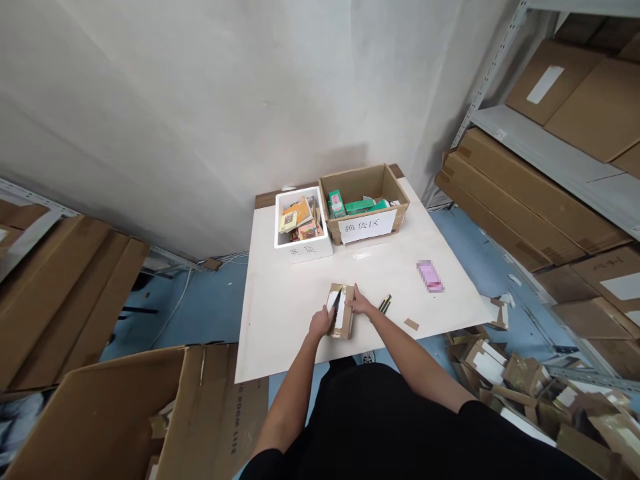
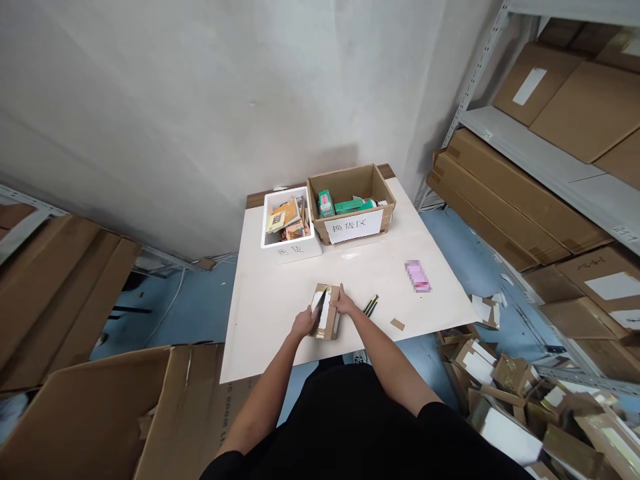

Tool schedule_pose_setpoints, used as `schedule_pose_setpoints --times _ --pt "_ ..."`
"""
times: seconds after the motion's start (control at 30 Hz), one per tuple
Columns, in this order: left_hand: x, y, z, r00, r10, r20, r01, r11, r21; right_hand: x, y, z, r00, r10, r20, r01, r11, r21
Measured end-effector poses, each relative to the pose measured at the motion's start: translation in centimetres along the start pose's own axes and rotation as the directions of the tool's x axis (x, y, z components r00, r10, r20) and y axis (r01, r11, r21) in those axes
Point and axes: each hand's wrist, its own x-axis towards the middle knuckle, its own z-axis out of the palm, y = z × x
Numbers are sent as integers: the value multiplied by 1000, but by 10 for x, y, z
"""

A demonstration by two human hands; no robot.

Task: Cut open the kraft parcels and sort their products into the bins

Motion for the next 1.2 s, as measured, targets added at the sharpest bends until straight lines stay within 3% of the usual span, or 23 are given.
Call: schedule_pose_setpoints --times 0.13,0.23,0.37,0.47,0.57,0.67,0.73,0.87,0.93,1.0,1.07,1.2 --pt "0 -9 -9 1000 20 -7 -21 995 -94 -4 3 -11 1000 15 3 -15 1000 -9" --pt "-6 -14 -12 1000 3 -29 -7 992 -130 -9 4 -15 1000 -8 -24 5 994 -108" --pt "-15 -10 -2 995 -30 -96 16 990 -137 -11 1 6 960 -170 -222 71 916 -394" --pt "-15 -4 7 990 -68 -122 53 991 -121 -9 -6 25 955 -153 -255 4 864 -503" --pt "-12 -2 10 983 -124 -134 110 988 -106 -8 -14 22 967 -146 -207 32 882 -471" --pt "-11 -8 10 979 -150 -138 132 983 -128 -10 -14 0 967 -222 -128 165 920 -356" --pt "-11 -14 13 980 -139 -144 113 978 -176 -16 -6 -15 951 -266 -154 206 924 -323" --pt "-15 -16 21 937 -118 -329 27 963 -267 -31 14 -29 847 -401 -348 233 870 -435" --pt "-15 -11 24 893 -50 -447 -44 980 -196 -36 20 -30 813 -477 -335 240 797 -554" --pt "-16 -5 23 870 52 -490 -99 993 -70 -39 21 -30 820 -516 -250 244 708 -663" --pt "-16 4 21 887 158 -434 -153 987 46 -40 19 -29 835 -522 -172 248 637 -730" --pt "-13 23 20 941 286 -180 -260 953 156 -39 11 -24 874 -480 -77 242 567 -788"
